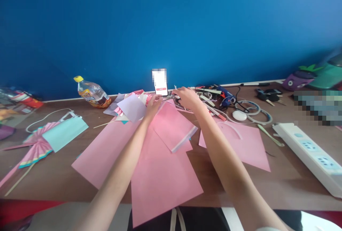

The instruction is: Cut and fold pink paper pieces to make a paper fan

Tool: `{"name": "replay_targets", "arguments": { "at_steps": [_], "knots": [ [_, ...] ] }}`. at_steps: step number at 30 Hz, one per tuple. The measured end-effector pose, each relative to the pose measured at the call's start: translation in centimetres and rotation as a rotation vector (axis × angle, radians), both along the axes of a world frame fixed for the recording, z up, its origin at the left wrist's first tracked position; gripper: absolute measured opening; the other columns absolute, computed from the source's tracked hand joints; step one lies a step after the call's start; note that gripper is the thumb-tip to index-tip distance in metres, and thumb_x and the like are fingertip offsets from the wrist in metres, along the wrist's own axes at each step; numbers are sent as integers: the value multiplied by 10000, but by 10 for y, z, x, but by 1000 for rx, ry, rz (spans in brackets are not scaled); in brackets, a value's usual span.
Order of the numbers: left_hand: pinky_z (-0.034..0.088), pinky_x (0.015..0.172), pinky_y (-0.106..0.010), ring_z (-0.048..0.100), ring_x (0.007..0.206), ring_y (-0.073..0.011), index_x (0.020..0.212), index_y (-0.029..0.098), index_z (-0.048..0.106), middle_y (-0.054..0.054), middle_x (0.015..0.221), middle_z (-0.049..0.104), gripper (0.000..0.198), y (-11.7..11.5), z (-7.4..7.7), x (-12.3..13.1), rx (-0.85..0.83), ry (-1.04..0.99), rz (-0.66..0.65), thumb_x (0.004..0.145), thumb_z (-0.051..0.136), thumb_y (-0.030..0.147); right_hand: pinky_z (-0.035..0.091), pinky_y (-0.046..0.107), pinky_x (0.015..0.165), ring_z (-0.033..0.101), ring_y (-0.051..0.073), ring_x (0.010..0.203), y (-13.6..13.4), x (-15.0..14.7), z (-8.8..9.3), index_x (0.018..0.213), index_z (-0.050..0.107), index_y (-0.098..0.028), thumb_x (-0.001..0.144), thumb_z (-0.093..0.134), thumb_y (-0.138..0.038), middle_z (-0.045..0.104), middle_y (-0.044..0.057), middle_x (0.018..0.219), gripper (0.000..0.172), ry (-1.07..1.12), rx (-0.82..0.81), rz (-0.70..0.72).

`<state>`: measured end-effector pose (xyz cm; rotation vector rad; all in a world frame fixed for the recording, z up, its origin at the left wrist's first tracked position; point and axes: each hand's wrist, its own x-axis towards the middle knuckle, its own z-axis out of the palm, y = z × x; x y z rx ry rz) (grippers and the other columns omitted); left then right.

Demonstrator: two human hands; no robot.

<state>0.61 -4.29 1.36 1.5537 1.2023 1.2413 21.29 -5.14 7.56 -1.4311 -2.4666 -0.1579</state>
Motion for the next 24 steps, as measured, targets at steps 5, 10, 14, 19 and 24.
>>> {"name": "replay_targets", "arguments": {
  "at_steps": [5, 10, 14, 19, 24],
  "knots": [
    [430, 758, -250, 570, 806, -127, 906, 189, 658, -37, 918, 666, 289, 8, -9, -2, 66, 7, -25, 820, 571, 451, 399, 299, 777, 579, 241, 1026, -4, -6, 4, 1152, 599, -234, 744, 511, -62, 651, 70, 1176, 451, -7, -35, 34],
    [418, 702, -227, 553, 735, -106, 893, 190, 699, -25, 843, 663, 275, 10, -8, -3, 55, -63, -14, 799, 600, 428, 401, 282, 749, 593, 233, 1004, -7, -5, 8, 1152, 600, -234, 752, 513, -71, 655, 66, 1172, 441, -9, -38, 34],
    [408, 637, -220, 536, 679, -96, 895, 185, 707, -20, 784, 636, 295, 9, -7, -5, 11, -120, -12, 793, 599, 440, 402, 279, 734, 597, 230, 996, -8, -6, 10, 1162, 596, -244, 757, 511, -70, 652, 62, 1178, 450, -31, -33, 21],
    [423, 651, -226, 539, 663, -95, 869, 168, 693, -18, 746, 618, 299, 14, -13, -8, -46, -141, 14, 776, 611, 440, 406, 283, 757, 600, 233, 994, -8, -6, 10, 1179, 602, -240, 757, 520, -78, 652, 75, 1178, 459, -49, -60, 3],
    [445, 671, -225, 565, 691, -98, 850, 165, 674, -13, 731, 600, 265, 20, -20, -10, -53, -217, 9, 787, 592, 409, 410, 283, 781, 600, 231, 1010, -6, -6, 9, 1186, 599, -245, 756, 524, -74, 653, 70, 1177, 469, -57, -72, -4]
  ]
}}
